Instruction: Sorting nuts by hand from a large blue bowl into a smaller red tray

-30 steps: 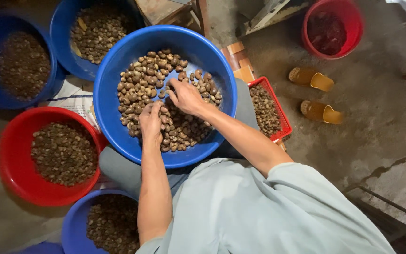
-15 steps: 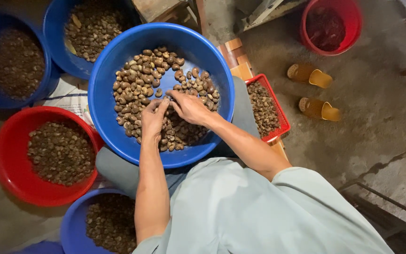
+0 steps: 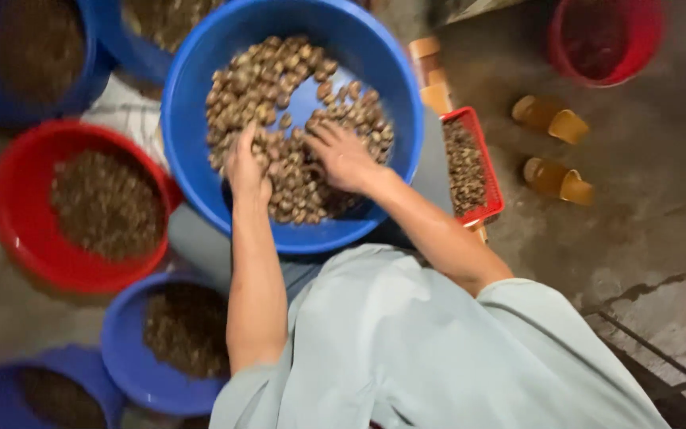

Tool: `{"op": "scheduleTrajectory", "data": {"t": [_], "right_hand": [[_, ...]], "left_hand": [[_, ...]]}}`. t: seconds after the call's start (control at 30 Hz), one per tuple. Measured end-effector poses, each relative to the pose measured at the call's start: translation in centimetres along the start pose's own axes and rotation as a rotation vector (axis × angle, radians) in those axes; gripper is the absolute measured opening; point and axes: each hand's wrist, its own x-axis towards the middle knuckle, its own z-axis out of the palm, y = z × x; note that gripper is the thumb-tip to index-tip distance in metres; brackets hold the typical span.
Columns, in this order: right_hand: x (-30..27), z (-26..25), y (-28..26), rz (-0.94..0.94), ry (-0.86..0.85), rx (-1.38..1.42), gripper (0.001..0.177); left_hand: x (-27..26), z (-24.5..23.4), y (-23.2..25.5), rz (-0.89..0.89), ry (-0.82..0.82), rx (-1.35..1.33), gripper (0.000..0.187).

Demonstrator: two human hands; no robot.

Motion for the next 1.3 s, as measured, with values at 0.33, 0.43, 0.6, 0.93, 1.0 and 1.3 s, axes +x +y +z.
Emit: {"op": "scheduleTrajectory", "data": {"t": [0.33, 0.43, 0.6, 0.93, 1.0, 1.3], "right_hand": [[-1.6, -1.7, 1.6, -0.093, -0.192, -0.059, 0.063], [0.0, -2.5, 1.2, -0.121, -0.054, -0.041, 0.062], [1.8, -2.3, -0.5, 0.101, -0.621, -0.147, 0.08], [-1.4, -3.7, 0.2, 0.082, -0.412, -0.15, 0.083], [-1.1, -5.3, 0.4, 0.155, -0.424, -0.044, 0.081], [-0.2, -4.1, 5.3, 0.336, -0.475, -0.117, 0.06]], "left_hand": [[0.3, -2.1, 1.8, -0.095, -0.057, -0.03, 0.028], [2.4, -3.1, -0.7, 0.077, -0.006, 0.186, 0.025], [4.6, -4.6, -3.9, 0.157, -0.112, 0.195, 0.014], [2.5, -3.3, -2.0, -0.035, -0.126, 0.206, 0.02], [2.9, -3.6, -2.5, -0.024, -0.144, 0.197, 0.015], [3.0, -3.6, -2.7, -0.033, -0.138, 0.241, 0.012]]}}
